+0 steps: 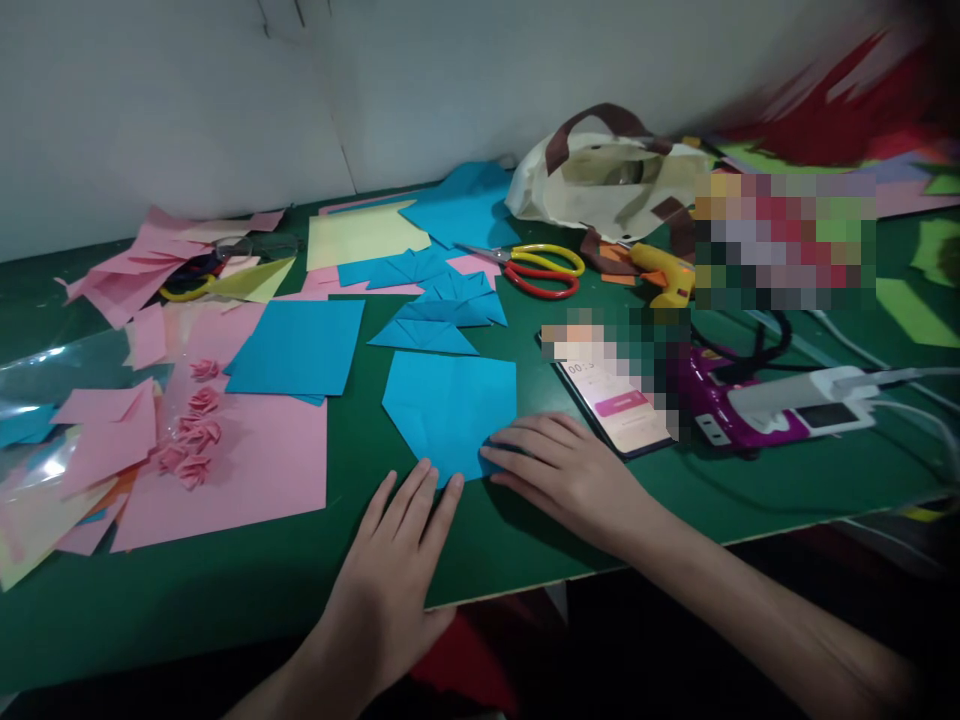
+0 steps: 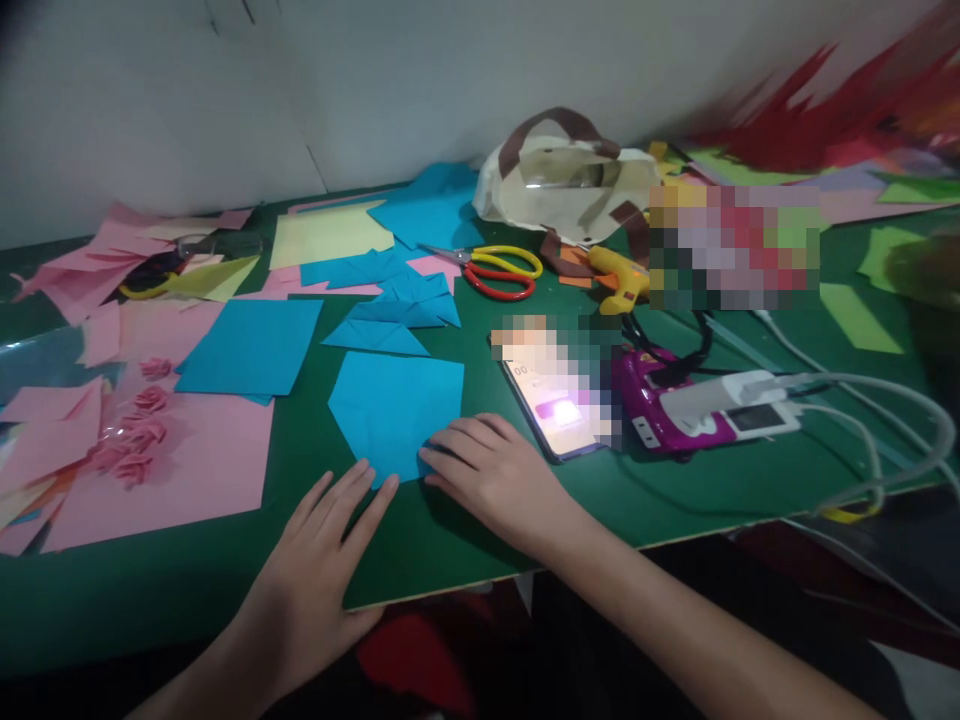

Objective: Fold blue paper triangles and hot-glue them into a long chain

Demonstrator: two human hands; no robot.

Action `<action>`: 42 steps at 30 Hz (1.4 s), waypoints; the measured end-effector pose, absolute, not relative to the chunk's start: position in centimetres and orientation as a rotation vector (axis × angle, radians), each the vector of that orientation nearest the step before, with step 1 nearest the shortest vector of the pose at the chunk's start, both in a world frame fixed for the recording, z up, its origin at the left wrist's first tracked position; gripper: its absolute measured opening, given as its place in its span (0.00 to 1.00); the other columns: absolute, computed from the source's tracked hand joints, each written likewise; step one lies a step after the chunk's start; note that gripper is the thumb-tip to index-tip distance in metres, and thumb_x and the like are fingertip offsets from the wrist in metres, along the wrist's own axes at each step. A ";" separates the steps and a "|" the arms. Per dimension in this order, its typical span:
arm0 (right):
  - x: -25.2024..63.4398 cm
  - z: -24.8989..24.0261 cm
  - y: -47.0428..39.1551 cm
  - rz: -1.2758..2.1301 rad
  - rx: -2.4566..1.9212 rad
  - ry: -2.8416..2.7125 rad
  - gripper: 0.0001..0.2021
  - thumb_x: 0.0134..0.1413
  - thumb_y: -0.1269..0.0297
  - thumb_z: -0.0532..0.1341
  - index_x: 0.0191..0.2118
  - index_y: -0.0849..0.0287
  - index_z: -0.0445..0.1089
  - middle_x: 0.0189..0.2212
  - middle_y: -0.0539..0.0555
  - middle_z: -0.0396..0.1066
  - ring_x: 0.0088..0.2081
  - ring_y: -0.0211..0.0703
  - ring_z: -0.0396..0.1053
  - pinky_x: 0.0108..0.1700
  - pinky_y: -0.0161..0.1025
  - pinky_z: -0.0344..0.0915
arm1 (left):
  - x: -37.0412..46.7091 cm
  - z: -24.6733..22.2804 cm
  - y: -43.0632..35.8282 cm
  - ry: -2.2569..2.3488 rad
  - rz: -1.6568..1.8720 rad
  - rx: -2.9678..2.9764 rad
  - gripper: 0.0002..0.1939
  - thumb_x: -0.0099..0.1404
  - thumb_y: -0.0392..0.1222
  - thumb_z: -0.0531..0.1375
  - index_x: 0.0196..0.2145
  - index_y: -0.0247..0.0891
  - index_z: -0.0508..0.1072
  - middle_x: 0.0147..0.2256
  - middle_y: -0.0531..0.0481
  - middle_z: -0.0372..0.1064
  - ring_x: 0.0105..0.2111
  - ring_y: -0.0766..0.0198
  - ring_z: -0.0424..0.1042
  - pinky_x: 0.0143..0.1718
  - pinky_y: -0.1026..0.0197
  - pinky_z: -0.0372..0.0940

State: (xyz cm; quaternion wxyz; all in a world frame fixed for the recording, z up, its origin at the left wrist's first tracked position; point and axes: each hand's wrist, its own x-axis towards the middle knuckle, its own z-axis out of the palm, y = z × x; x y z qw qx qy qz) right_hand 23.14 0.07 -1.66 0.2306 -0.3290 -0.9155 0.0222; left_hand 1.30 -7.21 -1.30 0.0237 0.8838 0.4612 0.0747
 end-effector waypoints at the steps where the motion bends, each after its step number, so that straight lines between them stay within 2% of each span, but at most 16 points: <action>1: 23.1 -1.6 0.4 0.052 -0.898 -2.538 0.10 0.61 0.65 0.54 0.41 0.60 0.71 0.39 0.54 0.74 0.42 0.43 0.68 0.44 0.42 0.63 | 1.3 -1.4 -7.2 1.419 0.222 2.738 0.36 0.59 0.49 0.56 0.61 0.30 0.53 0.57 0.38 0.59 0.58 0.50 0.55 0.57 0.48 0.50; 4: 22.8 -1.3 1.2 0.044 -0.855 -2.586 0.11 0.62 0.66 0.52 0.37 0.60 0.71 0.35 0.54 0.73 0.39 0.42 0.67 0.42 0.41 0.60 | 1.1 -1.5 -7.3 1.393 0.195 2.760 0.36 0.58 0.47 0.56 0.60 0.28 0.52 0.57 0.37 0.59 0.58 0.50 0.55 0.57 0.49 0.50; 8: 22.0 -1.1 1.8 0.187 -0.942 -2.623 0.13 0.63 0.64 0.50 0.32 0.61 0.69 0.30 0.54 0.71 0.34 0.42 0.64 0.39 0.40 0.58 | 1.1 -1.5 -7.5 1.394 0.181 2.776 0.36 0.60 0.46 0.54 0.62 0.29 0.47 0.56 0.38 0.61 0.58 0.52 0.56 0.57 0.51 0.49; 11: 21.4 -0.8 2.0 0.325 -1.076 -2.606 0.14 0.62 0.58 0.51 0.32 0.60 0.67 0.30 0.54 0.69 0.35 0.43 0.62 0.38 0.40 0.56 | 1.3 -1.5 -7.6 1.406 0.191 2.809 0.35 0.62 0.45 0.52 0.62 0.28 0.45 0.56 0.38 0.61 0.58 0.52 0.57 0.57 0.51 0.49; 15: 20.6 -0.7 2.0 0.342 -1.217 -2.563 0.18 0.55 0.47 0.54 0.31 0.60 0.65 0.30 0.55 0.68 0.36 0.46 0.61 0.37 0.41 0.54 | 1.4 -1.5 -7.7 1.405 0.169 2.855 0.34 0.61 0.43 0.52 0.61 0.26 0.48 0.56 0.37 0.60 0.58 0.52 0.57 0.57 0.52 0.49; 19: 20.0 -0.7 2.1 0.380 -1.276 -2.535 0.20 0.51 0.43 0.56 0.30 0.59 0.65 0.30 0.54 0.68 0.36 0.46 0.61 0.38 0.42 0.53 | 1.4 -1.7 -7.7 1.399 0.181 2.857 0.31 0.62 0.44 0.52 0.59 0.25 0.51 0.57 0.37 0.60 0.58 0.53 0.57 0.57 0.52 0.49; 24: 20.5 -0.6 2.6 0.586 -1.236 -2.479 0.19 0.47 0.45 0.61 0.30 0.58 0.68 0.32 0.53 0.69 0.38 0.46 0.62 0.41 0.43 0.54 | 1.1 -1.5 -7.6 1.388 0.183 2.769 0.35 0.61 0.49 0.55 0.61 0.28 0.49 0.57 0.38 0.60 0.58 0.52 0.57 0.57 0.51 0.51; 28: 21.7 -0.1 3.1 0.858 -0.901 -2.547 0.09 0.51 0.54 0.62 0.34 0.53 0.73 0.39 0.51 0.69 0.44 0.43 0.64 0.46 0.43 0.55 | 0.4 -0.7 -7.2 1.367 0.226 2.598 0.42 0.58 0.59 0.56 0.61 0.31 0.48 0.57 0.38 0.59 0.56 0.51 0.60 0.54 0.51 0.58; 33: 22.3 0.6 2.9 0.930 -0.817 -2.567 0.09 0.52 0.55 0.62 0.34 0.52 0.75 0.42 0.53 0.69 0.45 0.43 0.65 0.48 0.45 0.55 | 0.0 -0.2 -6.7 1.355 0.197 2.579 0.29 0.62 0.53 0.55 0.56 0.34 0.60 0.54 0.40 0.64 0.52 0.53 0.65 0.51 0.51 0.62; 36: 22.3 0.6 2.6 0.945 -0.838 -2.569 0.08 0.53 0.57 0.61 0.32 0.52 0.75 0.40 0.51 0.70 0.43 0.42 0.66 0.48 0.44 0.54 | 0.2 -0.4 -6.6 1.317 0.216 2.678 0.26 0.63 0.51 0.54 0.54 0.30 0.63 0.53 0.37 0.65 0.52 0.52 0.64 0.51 0.51 0.62; 40: 22.2 0.4 2.4 0.934 -0.887 -2.559 0.09 0.54 0.57 0.61 0.39 0.51 0.73 0.38 0.52 0.70 0.42 0.43 0.66 0.48 0.45 0.53 | 0.2 -0.7 -6.9 1.293 0.244 2.751 0.23 0.66 0.49 0.51 0.52 0.30 0.65 0.53 0.36 0.64 0.55 0.51 0.61 0.52 0.49 0.62; 42: 22.2 0.4 2.4 0.957 -0.895 -2.553 0.10 0.53 0.55 0.61 0.39 0.52 0.72 0.36 0.52 0.70 0.41 0.43 0.66 0.48 0.46 0.53 | 0.2 -0.8 -7.1 1.283 0.253 2.763 0.22 0.66 0.48 0.50 0.52 0.30 0.65 0.53 0.36 0.64 0.57 0.51 0.59 0.52 0.49 0.61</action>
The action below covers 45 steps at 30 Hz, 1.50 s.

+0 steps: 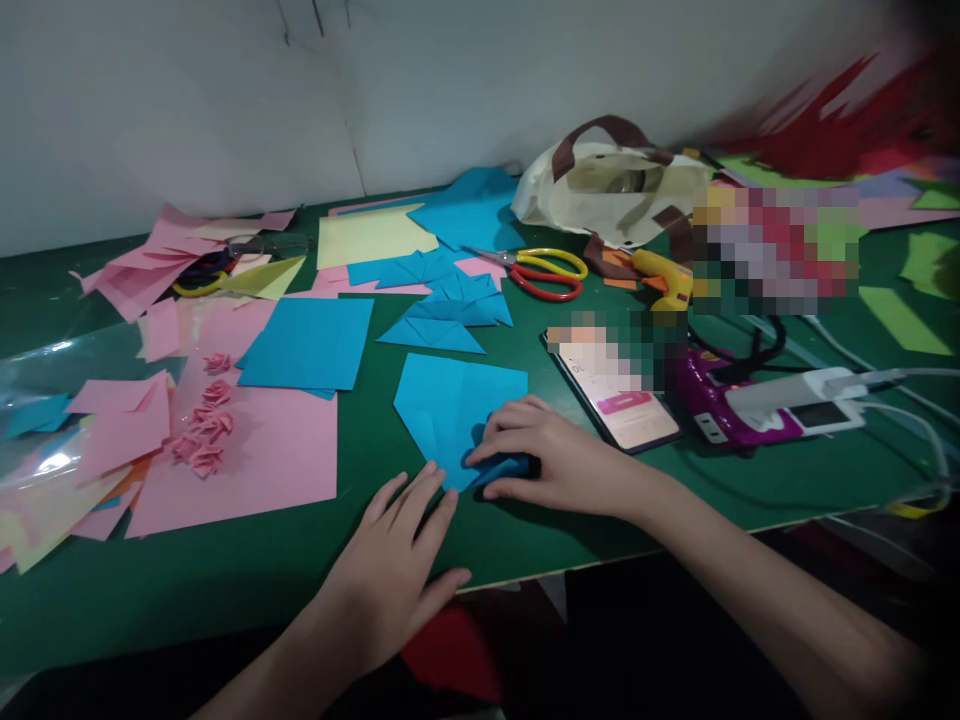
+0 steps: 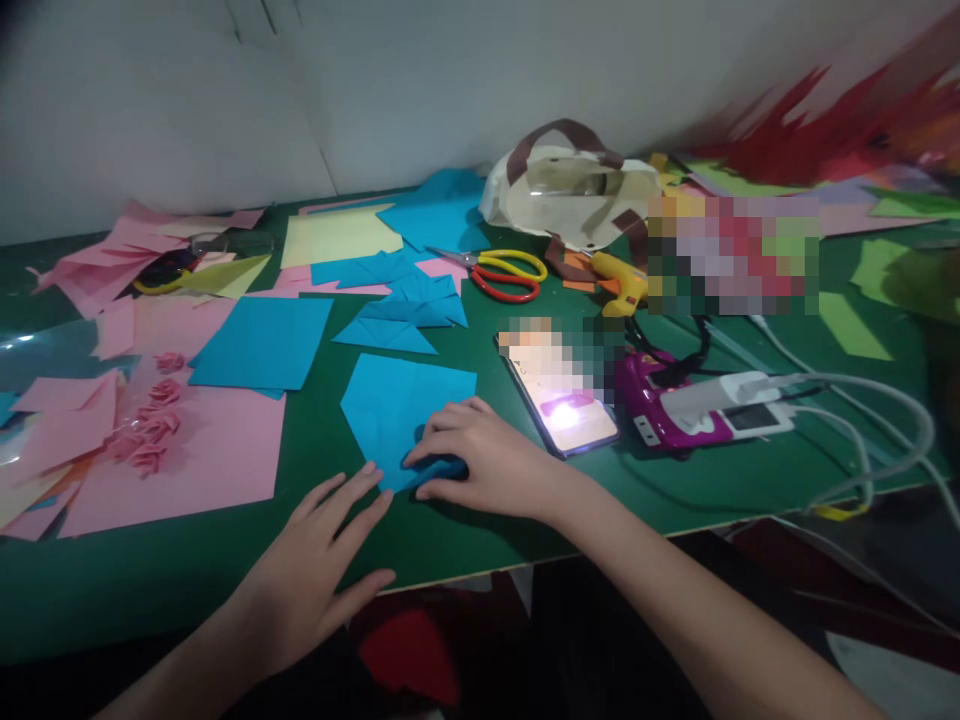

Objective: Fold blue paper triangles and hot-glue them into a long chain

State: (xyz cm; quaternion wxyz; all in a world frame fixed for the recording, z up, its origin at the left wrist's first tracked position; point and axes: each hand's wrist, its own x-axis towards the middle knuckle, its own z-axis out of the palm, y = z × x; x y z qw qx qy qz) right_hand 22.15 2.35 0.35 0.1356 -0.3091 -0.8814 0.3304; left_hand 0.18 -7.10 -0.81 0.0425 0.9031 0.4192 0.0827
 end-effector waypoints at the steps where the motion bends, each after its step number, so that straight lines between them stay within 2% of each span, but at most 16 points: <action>1: 22.1 0.4 2.3 0.972 -0.898 -2.550 0.10 0.53 0.55 0.60 0.37 0.53 0.72 0.35 0.51 0.70 0.40 0.43 0.66 0.48 0.45 0.53 | 0.2 -0.8 -7.2 1.281 0.265 2.767 0.23 0.66 0.48 0.50 0.52 0.30 0.65 0.53 0.36 0.64 0.57 0.52 0.59 0.53 0.49 0.61; 6: 21.8 0.1 2.1 0.941 -0.947 -2.527 0.10 0.55 0.57 0.59 0.29 0.57 0.68 0.31 0.51 0.68 0.37 0.41 0.64 0.46 0.44 0.53 | 0.2 -0.7 -7.2 1.279 0.239 2.789 0.24 0.67 0.47 0.49 0.55 0.30 0.61 0.54 0.38 0.64 0.57 0.53 0.58 0.54 0.49 0.60; 11: 21.5 -0.4 1.9 0.840 -1.018 -2.533 0.12 0.54 0.56 0.60 0.28 0.59 0.66 0.30 0.51 0.65 0.36 0.41 0.61 0.42 0.41 0.54 | 0.4 -0.7 -7.2 1.280 0.195 2.823 0.25 0.67 0.46 0.49 0.57 0.28 0.59 0.55 0.37 0.63 0.58 0.52 0.58 0.54 0.50 0.59; 22: 21.4 -0.5 1.8 0.873 -1.078 -2.493 0.12 0.54 0.57 0.60 0.27 0.59 0.65 0.29 0.51 0.63 0.36 0.41 0.60 0.42 0.42 0.55 | 0.7 -0.9 -7.4 1.296 0.175 2.954 0.24 0.68 0.46 0.47 0.55 0.25 0.61 0.53 0.35 0.64 0.55 0.51 0.63 0.50 0.50 0.62; 34: 21.4 -0.5 1.7 0.885 -1.087 -2.482 0.11 0.53 0.58 0.61 0.26 0.59 0.65 0.30 0.51 0.62 0.36 0.41 0.59 0.42 0.41 0.54 | 0.7 -0.7 -7.5 1.335 0.213 2.711 0.25 0.65 0.42 0.52 0.58 0.33 0.57 0.56 0.39 0.61 0.58 0.54 0.57 0.54 0.48 0.59; 39: 21.4 -0.7 1.8 0.890 -1.088 -2.487 0.12 0.53 0.56 0.60 0.26 0.59 0.65 0.30 0.51 0.63 0.36 0.41 0.60 0.42 0.42 0.53 | 0.6 -0.7 -7.7 1.345 0.256 2.715 0.25 0.66 0.43 0.51 0.58 0.28 0.56 0.55 0.38 0.63 0.57 0.54 0.59 0.54 0.49 0.61; 45: 21.4 -0.7 1.9 0.906 -1.089 -2.484 0.12 0.53 0.55 0.60 0.27 0.59 0.65 0.30 0.51 0.63 0.36 0.41 0.59 0.42 0.42 0.53 | 0.7 -1.3 -7.5 1.324 0.254 2.841 0.24 0.66 0.44 0.49 0.56 0.27 0.58 0.54 0.36 0.63 0.56 0.52 0.60 0.52 0.48 0.62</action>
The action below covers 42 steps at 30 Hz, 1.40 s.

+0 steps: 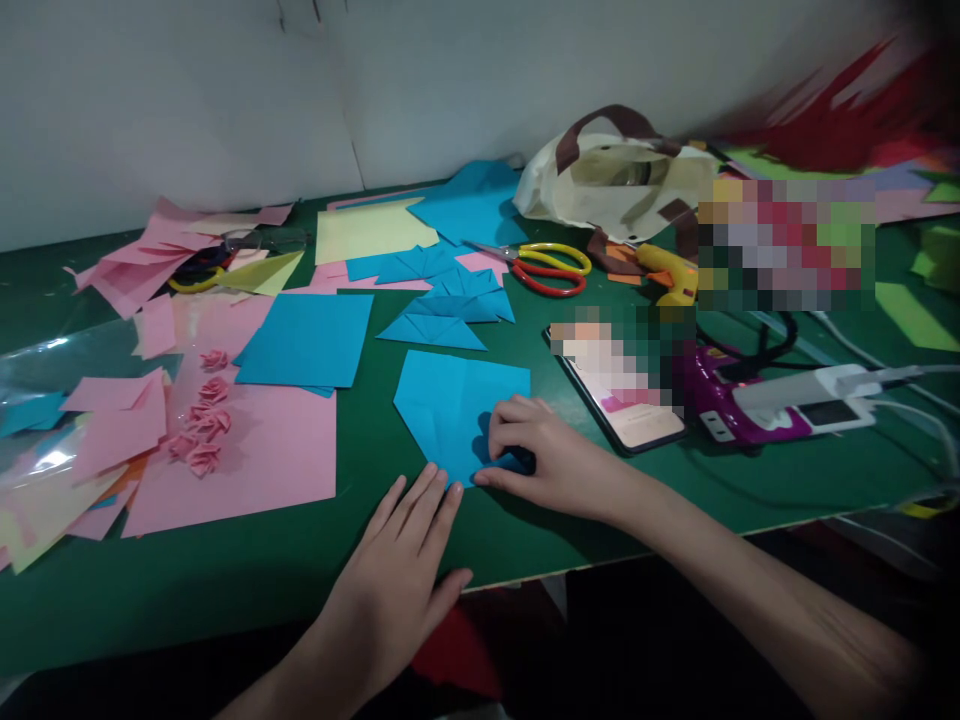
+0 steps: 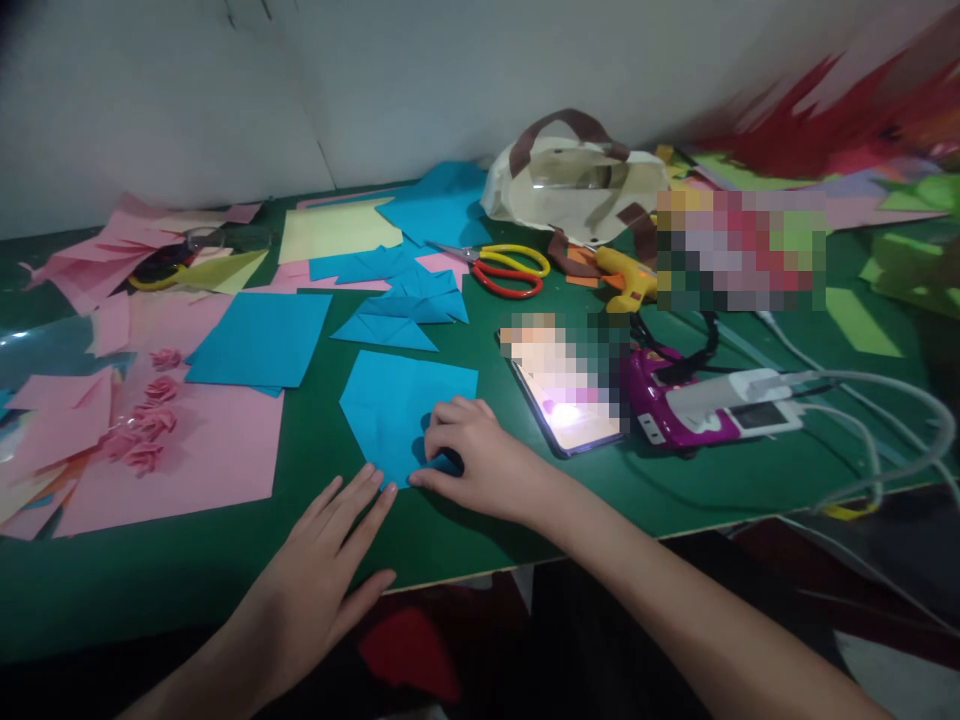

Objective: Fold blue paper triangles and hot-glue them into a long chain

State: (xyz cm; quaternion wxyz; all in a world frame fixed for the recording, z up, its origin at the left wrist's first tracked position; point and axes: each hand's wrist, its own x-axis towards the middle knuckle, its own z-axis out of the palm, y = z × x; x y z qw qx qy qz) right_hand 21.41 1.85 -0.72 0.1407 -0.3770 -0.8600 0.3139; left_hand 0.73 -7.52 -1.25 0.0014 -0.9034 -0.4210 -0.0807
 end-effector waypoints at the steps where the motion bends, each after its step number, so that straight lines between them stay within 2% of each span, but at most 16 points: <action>1: 21.4 -0.7 1.8 0.909 -1.094 -2.481 0.12 0.53 0.56 0.60 0.27 0.59 0.65 0.30 0.51 0.62 0.36 0.41 0.59 0.42 0.42 0.53 | 0.7 -1.3 -7.5 -1.314 -0.250 -2.831 0.24 0.67 0.44 0.49 0.57 0.28 0.58 0.55 0.37 0.63 0.57 0.52 0.60 0.52 0.48 0.62; 5: 21.4 -0.6 1.8 0.914 -1.100 -2.475 0.12 0.53 0.56 0.60 0.26 0.59 0.64 0.29 0.51 0.62 0.35 0.41 0.59 0.41 0.41 0.53 | 0.8 -1.4 -7.8 -1.347 -0.259 -2.827 0.23 0.66 0.42 0.50 0.57 0.32 0.58 0.56 0.39 0.61 0.58 0.53 0.57 0.54 0.49 0.60; 12: 21.3 -0.7 1.9 0.904 -1.100 -2.483 0.13 0.53 0.55 0.60 0.27 0.59 0.64 0.29 0.50 0.62 0.35 0.41 0.58 0.41 0.41 0.52 | 1.3 -1.0 -8.3 -1.508 -0.300 -2.829 0.24 0.65 0.40 0.51 0.58 0.32 0.57 0.56 0.38 0.60 0.58 0.53 0.57 0.53 0.47 0.61; 20: 21.3 -0.6 1.9 0.928 -1.094 -2.474 0.13 0.53 0.55 0.60 0.27 0.59 0.65 0.30 0.51 0.62 0.35 0.41 0.59 0.42 0.42 0.53 | 1.1 -0.9 -8.1 -1.474 -0.315 -2.830 0.24 0.65 0.40 0.51 0.57 0.31 0.59 0.56 0.37 0.61 0.58 0.53 0.57 0.54 0.48 0.60; 26: 21.3 -0.6 1.8 0.930 -1.101 -2.477 0.11 0.53 0.57 0.60 0.27 0.59 0.65 0.30 0.51 0.62 0.36 0.42 0.59 0.42 0.42 0.53 | 1.2 -1.3 -8.1 -1.397 -0.296 -2.795 0.24 0.64 0.40 0.51 0.56 0.26 0.59 0.54 0.36 0.63 0.57 0.52 0.59 0.53 0.48 0.61; 31: 21.3 -0.6 1.8 0.942 -1.101 -2.476 0.12 0.54 0.56 0.59 0.27 0.58 0.65 0.30 0.52 0.62 0.36 0.42 0.59 0.42 0.43 0.54 | 1.2 -1.3 -8.1 -1.387 -0.355 -2.797 0.23 0.64 0.39 0.51 0.55 0.27 0.60 0.53 0.37 0.65 0.56 0.53 0.60 0.53 0.49 0.60; 37: 21.4 -0.6 1.9 0.931 -1.105 -2.482 0.12 0.54 0.56 0.60 0.27 0.59 0.65 0.30 0.51 0.62 0.36 0.42 0.59 0.43 0.42 0.53 | 1.1 -1.6 -8.2 -1.429 -0.302 -2.808 0.26 0.63 0.39 0.52 0.57 0.26 0.57 0.55 0.35 0.62 0.58 0.52 0.58 0.54 0.47 0.59; 42: 21.4 -0.5 1.9 0.933 -1.093 -2.501 0.13 0.54 0.55 0.59 0.27 0.59 0.65 0.30 0.51 0.62 0.36 0.42 0.58 0.42 0.42 0.52 | 1.2 -1.7 -8.3 -1.432 -0.307 -2.799 0.25 0.63 0.40 0.51 0.56 0.26 0.59 0.54 0.34 0.63 0.58 0.51 0.58 0.54 0.47 0.59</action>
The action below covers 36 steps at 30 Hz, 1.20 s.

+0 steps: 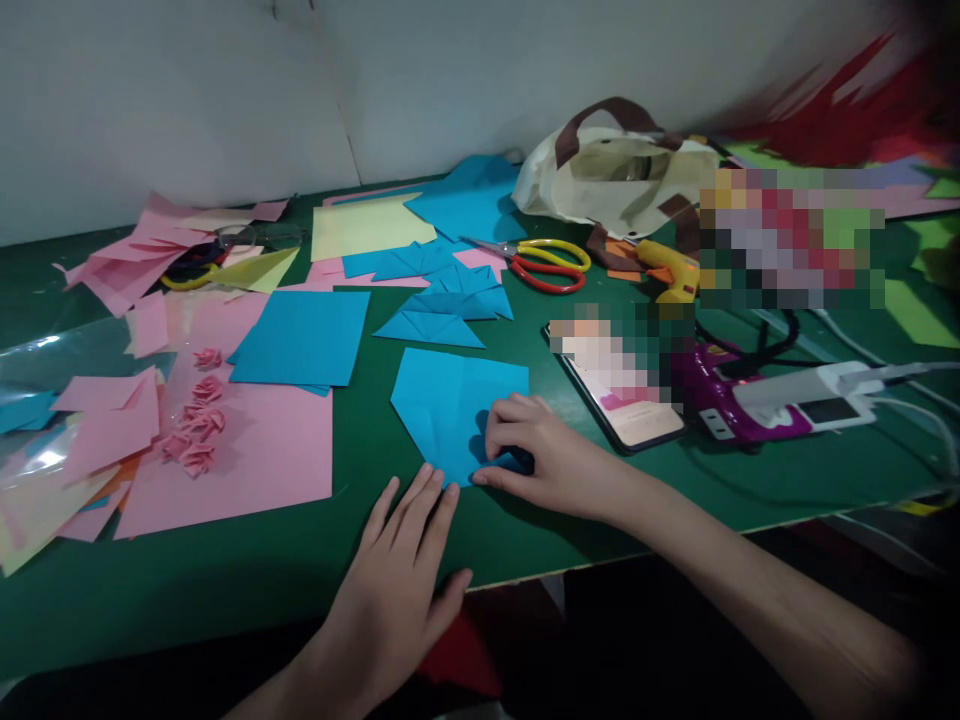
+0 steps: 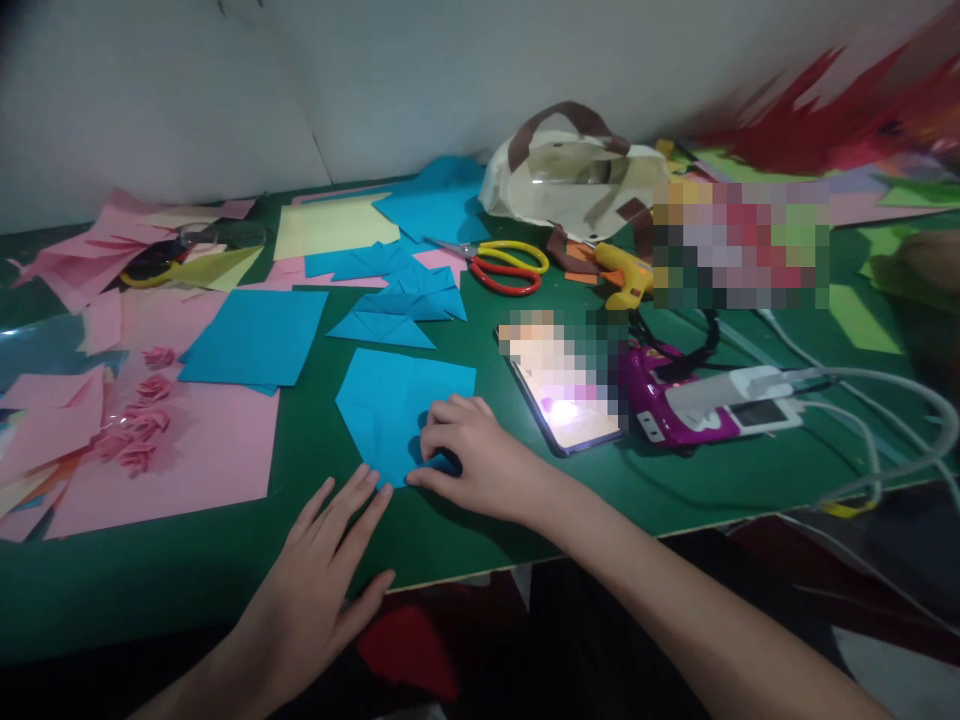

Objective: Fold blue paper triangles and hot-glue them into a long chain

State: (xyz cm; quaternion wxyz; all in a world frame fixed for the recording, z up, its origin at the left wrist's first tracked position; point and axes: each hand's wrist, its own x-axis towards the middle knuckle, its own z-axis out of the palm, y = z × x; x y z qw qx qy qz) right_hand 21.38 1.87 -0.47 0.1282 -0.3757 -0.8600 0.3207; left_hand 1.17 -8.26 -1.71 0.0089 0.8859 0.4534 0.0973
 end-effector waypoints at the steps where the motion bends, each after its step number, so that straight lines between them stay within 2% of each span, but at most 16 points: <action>1: 21.4 -0.4 1.9 0.934 -1.087 -2.506 0.13 0.54 0.55 0.59 0.27 0.59 0.65 0.30 0.51 0.62 0.36 0.42 0.58 0.42 0.42 0.52 | 1.2 -1.7 -8.3 1.417 0.307 2.766 0.24 0.63 0.40 0.51 0.56 0.26 0.59 0.54 0.34 0.63 0.58 0.51 0.58 0.54 0.47 0.59; 8: 21.6 -0.4 1.9 0.954 -1.063 -2.514 0.11 0.53 0.56 0.61 0.28 0.59 0.65 0.31 0.51 0.62 0.36 0.41 0.58 0.42 0.41 0.52 | 1.3 -1.7 -8.3 1.433 0.401 2.721 0.23 0.63 0.38 0.51 0.55 0.28 0.61 0.53 0.36 0.64 0.56 0.52 0.60 0.54 0.47 0.60; 14: 21.5 -0.1 1.8 0.985 -1.058 -2.493 0.14 0.54 0.52 0.59 0.28 0.58 0.67 0.31 0.51 0.63 0.38 0.42 0.59 0.42 0.41 0.51 | 1.3 -1.6 -8.4 1.416 0.319 2.734 0.25 0.63 0.38 0.52 0.57 0.32 0.58 0.55 0.35 0.61 0.58 0.51 0.57 0.53 0.45 0.60; 17: 21.5 -0.1 1.7 0.986 -1.040 -2.476 0.14 0.54 0.50 0.58 0.30 0.56 0.69 0.34 0.51 0.64 0.40 0.42 0.60 0.43 0.42 0.50 | 1.4 -1.6 -8.4 1.419 0.378 2.764 0.20 0.65 0.39 0.52 0.55 0.38 0.63 0.55 0.36 0.62 0.58 0.50 0.58 0.52 0.44 0.60; 23: 21.2 -0.2 1.6 0.952 -1.055 -2.477 0.14 0.53 0.49 0.58 0.28 0.54 0.71 0.34 0.51 0.65 0.39 0.43 0.60 0.43 0.42 0.50 | 1.4 -1.6 -8.4 1.406 0.418 2.765 0.17 0.65 0.41 0.51 0.51 0.41 0.67 0.54 0.36 0.63 0.58 0.51 0.58 0.53 0.44 0.60; 26: 20.9 -0.3 1.5 0.909 -1.115 -2.473 0.15 0.52 0.49 0.59 0.28 0.56 0.70 0.33 0.52 0.65 0.38 0.43 0.59 0.42 0.43 0.50 | 1.3 -1.7 -8.4 1.414 0.394 2.781 0.18 0.65 0.40 0.51 0.52 0.38 0.66 0.55 0.36 0.62 0.58 0.51 0.57 0.53 0.45 0.59; 31: 20.7 -0.6 1.5 0.885 -1.149 -2.474 0.13 0.50 0.51 0.62 0.27 0.56 0.70 0.32 0.51 0.65 0.37 0.43 0.59 0.42 0.42 0.50 | 1.2 -2.0 -8.5 1.412 0.262 2.841 0.26 0.64 0.40 0.50 0.58 0.28 0.57 0.57 0.37 0.60 0.59 0.51 0.55 0.56 0.47 0.55; 36: 20.9 -0.8 1.7 0.943 -1.133 -2.458 0.13 0.47 0.50 0.63 0.26 0.55 0.71 0.33 0.51 0.65 0.38 0.43 0.60 0.43 0.43 0.50 | 1.1 -1.9 -8.4 1.402 0.226 2.890 0.26 0.64 0.42 0.50 0.56 0.25 0.59 0.56 0.36 0.61 0.58 0.51 0.57 0.56 0.47 0.55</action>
